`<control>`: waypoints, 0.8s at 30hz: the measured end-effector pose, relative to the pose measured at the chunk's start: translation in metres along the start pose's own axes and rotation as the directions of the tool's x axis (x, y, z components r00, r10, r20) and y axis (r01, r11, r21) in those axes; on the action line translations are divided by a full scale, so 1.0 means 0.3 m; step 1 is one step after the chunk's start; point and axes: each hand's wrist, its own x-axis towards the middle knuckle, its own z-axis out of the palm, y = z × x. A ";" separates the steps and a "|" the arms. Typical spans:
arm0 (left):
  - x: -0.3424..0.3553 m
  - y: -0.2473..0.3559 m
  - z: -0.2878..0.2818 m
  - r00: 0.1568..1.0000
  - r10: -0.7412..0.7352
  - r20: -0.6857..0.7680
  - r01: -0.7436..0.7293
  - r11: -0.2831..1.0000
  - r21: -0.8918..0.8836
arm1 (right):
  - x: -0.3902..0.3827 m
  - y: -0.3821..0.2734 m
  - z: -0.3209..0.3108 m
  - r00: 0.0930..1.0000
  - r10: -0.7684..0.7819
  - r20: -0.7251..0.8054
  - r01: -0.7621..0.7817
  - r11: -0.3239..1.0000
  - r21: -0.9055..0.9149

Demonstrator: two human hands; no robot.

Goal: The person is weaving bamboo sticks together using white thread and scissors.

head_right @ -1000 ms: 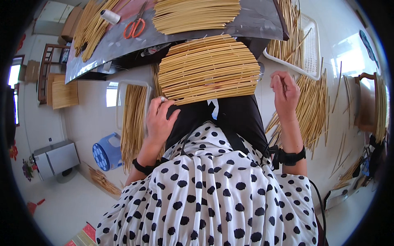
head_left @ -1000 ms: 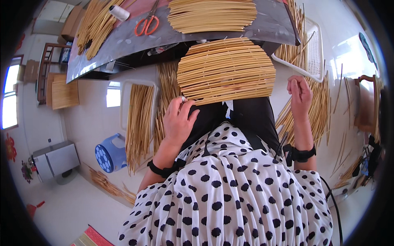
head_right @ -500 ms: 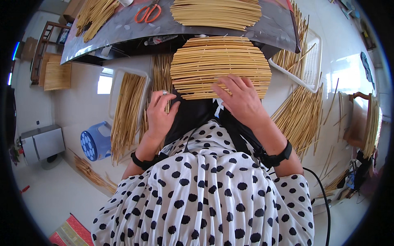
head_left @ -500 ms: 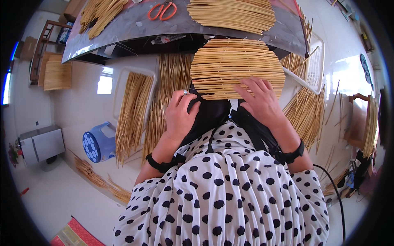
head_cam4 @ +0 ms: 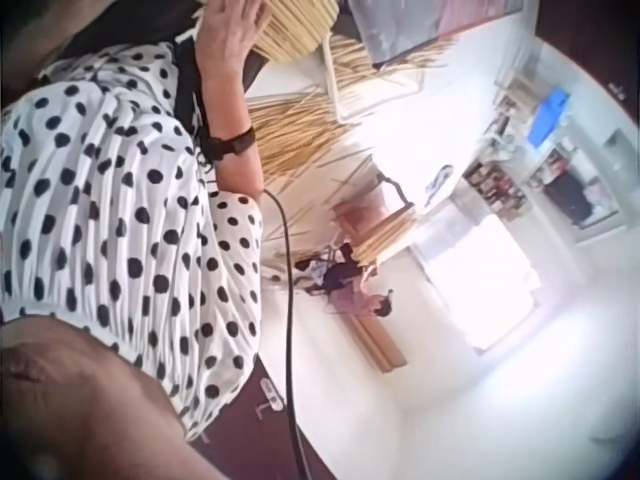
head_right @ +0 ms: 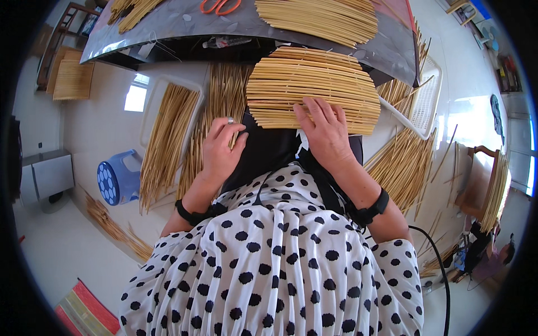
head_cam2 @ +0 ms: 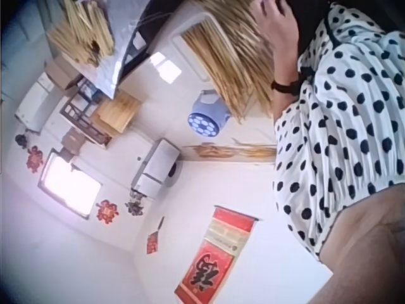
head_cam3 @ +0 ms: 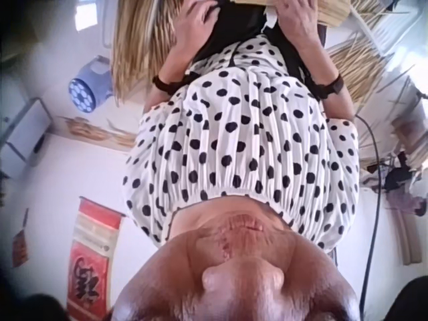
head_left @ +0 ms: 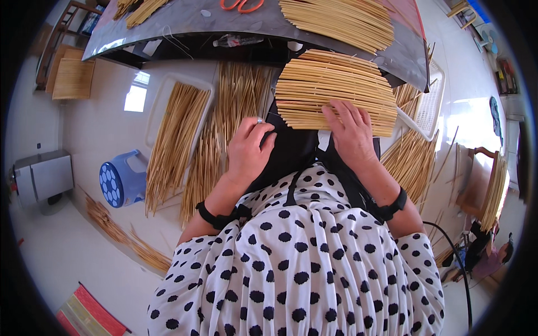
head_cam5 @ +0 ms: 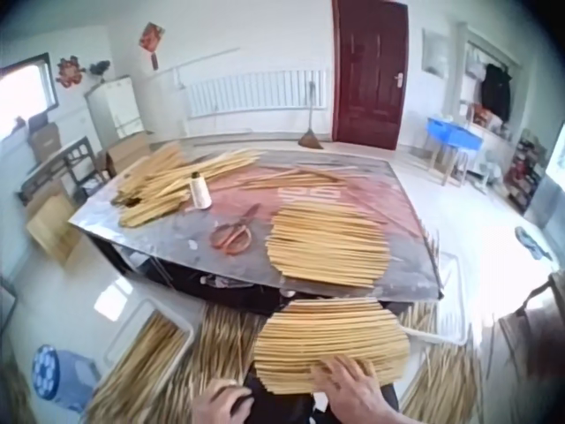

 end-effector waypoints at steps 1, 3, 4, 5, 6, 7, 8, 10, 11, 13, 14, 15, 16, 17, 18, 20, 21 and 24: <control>-0.002 -0.005 0.001 1.000 -0.005 -0.005 0.005 1.000 0.000 | 0.003 0.000 0.000 1.000 -0.006 0.003 0.006 1.000 0.000; -0.003 -0.014 0.004 1.000 0.005 -0.010 -0.005 1.000 0.000 | 0.011 0.001 -0.001 1.000 -0.005 -0.029 0.005 1.000 0.002; -0.002 -0.013 0.002 1.000 0.002 -0.013 -0.002 1.000 0.000 | 0.016 0.002 -0.002 1.000 -0.009 -0.028 0.009 1.000 0.002; 0.001 -0.010 -0.001 1.000 0.003 -0.009 -0.003 1.000 0.001 | 0.021 0.004 -0.002 0.999 0.000 -0.034 0.001 1.000 0.029; 0.002 -0.009 0.000 1.000 0.005 -0.006 -0.005 1.000 0.000 | 0.025 0.007 -0.002 0.999 0.010 -0.040 -0.007 0.998 0.055; 0.002 -0.009 0.005 1.000 0.002 -0.008 -0.002 1.000 -0.001 | 0.029 0.010 -0.006 0.999 0.006 -0.039 -0.004 0.999 0.054; 0.003 -0.009 0.011 1.000 0.009 -0.005 -0.009 1.000 -0.009 | 0.034 0.013 -0.012 0.999 0.015 -0.035 -0.012 0.997 0.075; 0.004 -0.010 0.015 1.000 0.015 -0.004 -0.015 1.000 -0.017 | 0.038 0.016 -0.016 0.999 0.022 -0.031 -0.019 0.995 0.095; 0.005 -0.009 0.016 1.000 -0.006 0.012 0.006 1.000 -0.029 | 0.039 0.017 -0.017 0.999 0.025 -0.035 -0.021 0.994 0.106; 0.016 -0.005 0.018 0.999 -0.025 0.028 0.026 0.999 -0.043 | 0.038 0.016 -0.019 0.999 0.028 -0.037 -0.023 0.993 0.115; 0.026 0.001 0.017 0.994 -0.103 0.039 0.107 0.987 -0.116 | 0.033 0.010 -0.022 0.999 0.028 -0.024 -0.025 0.992 0.121; 0.036 0.004 0.018 0.982 -0.180 0.055 0.187 0.964 -0.187 | 0.029 0.005 -0.027 1.000 0.026 -0.010 -0.025 0.992 0.126; 0.045 -0.011 0.030 0.971 -0.227 0.068 0.237 0.940 -0.246 | 0.025 0.001 -0.029 1.000 0.025 -0.010 -0.023 0.992 0.123; 0.055 -0.036 0.052 0.972 -0.226 0.066 0.236 0.940 -0.248 | 0.020 -0.002 -0.028 0.999 0.032 0.006 -0.032 0.991 0.130; 0.073 -0.052 0.069 0.928 -0.352 0.118 0.370 0.853 -0.367 | 0.016 -0.006 -0.028 0.999 0.036 0.022 -0.039 0.989 0.140; 0.101 -0.068 0.096 0.858 -0.471 0.206 0.500 0.672 -0.546 | 0.012 -0.012 -0.039 0.999 0.024 0.032 -0.029 0.989 0.146; 0.125 -0.065 0.093 0.859 -0.468 0.208 0.498 0.672 -0.548 | 0.008 -0.013 -0.043 0.999 0.021 0.041 -0.027 0.989 0.149; 0.171 -0.066 0.090 0.806 -0.480 0.348 0.592 0.668 -0.450 | -0.004 -0.015 -0.041 0.997 0.030 0.075 -0.041 0.989 0.144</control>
